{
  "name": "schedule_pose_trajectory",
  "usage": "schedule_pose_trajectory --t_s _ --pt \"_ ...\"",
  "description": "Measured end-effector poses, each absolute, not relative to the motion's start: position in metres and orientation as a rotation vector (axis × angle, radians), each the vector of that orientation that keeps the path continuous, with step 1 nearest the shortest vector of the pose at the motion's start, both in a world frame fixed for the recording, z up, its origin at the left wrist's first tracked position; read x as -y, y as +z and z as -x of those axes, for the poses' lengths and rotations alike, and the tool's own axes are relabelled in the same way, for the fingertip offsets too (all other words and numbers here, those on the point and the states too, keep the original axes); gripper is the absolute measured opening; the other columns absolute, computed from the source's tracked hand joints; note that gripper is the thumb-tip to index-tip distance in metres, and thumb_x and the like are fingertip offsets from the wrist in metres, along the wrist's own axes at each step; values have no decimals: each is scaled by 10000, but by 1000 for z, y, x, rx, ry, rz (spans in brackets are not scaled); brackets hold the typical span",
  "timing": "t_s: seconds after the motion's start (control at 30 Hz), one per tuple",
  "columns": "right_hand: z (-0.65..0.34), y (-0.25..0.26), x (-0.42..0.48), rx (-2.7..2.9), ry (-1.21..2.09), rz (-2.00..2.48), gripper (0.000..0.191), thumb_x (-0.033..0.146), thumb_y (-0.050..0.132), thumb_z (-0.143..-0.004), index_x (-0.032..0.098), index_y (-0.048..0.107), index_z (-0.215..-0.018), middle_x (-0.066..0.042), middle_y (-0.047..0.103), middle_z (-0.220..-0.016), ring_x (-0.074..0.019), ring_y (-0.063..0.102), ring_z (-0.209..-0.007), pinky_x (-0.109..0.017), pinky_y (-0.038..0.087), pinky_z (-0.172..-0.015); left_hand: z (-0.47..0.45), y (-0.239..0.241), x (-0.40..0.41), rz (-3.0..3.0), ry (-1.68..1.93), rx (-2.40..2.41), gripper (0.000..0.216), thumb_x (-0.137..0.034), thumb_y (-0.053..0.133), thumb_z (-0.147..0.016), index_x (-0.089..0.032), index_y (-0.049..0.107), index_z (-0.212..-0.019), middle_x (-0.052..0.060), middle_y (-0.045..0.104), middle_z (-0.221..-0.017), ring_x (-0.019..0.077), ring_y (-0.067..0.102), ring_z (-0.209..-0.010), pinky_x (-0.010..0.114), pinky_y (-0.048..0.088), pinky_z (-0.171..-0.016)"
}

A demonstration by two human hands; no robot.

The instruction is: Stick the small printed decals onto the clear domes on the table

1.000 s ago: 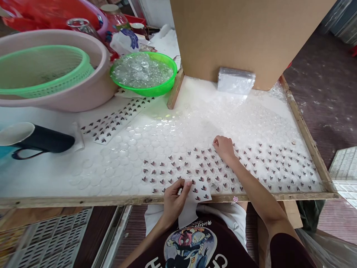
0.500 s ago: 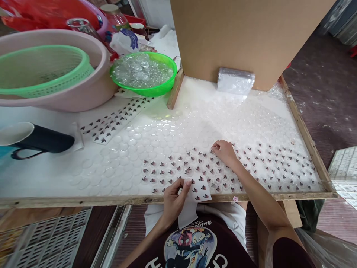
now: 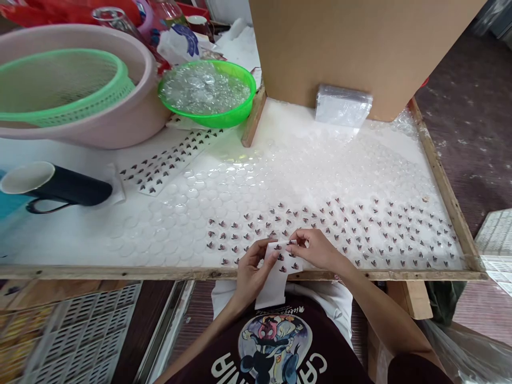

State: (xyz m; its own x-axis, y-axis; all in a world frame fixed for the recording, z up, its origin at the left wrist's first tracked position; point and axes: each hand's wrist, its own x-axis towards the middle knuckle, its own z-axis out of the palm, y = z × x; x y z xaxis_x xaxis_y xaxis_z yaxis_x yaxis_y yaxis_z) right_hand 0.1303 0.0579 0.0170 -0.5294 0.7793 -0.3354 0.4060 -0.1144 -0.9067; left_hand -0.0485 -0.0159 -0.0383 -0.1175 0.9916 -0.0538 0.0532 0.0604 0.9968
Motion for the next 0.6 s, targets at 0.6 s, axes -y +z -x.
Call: schedule_pose_trajectory --t_s 0.6 --pt "-118 12 -56 1756 1419 1199 242 294 621 -865 258 599 -1103 -16 625 -884 -167 548 -800 -317 455 -769 47 -36 14 -1183 1184 -1441 369 -450 599 -894 -181 527 -652 -33 466 -584 117 408 -577 237 341 -553"
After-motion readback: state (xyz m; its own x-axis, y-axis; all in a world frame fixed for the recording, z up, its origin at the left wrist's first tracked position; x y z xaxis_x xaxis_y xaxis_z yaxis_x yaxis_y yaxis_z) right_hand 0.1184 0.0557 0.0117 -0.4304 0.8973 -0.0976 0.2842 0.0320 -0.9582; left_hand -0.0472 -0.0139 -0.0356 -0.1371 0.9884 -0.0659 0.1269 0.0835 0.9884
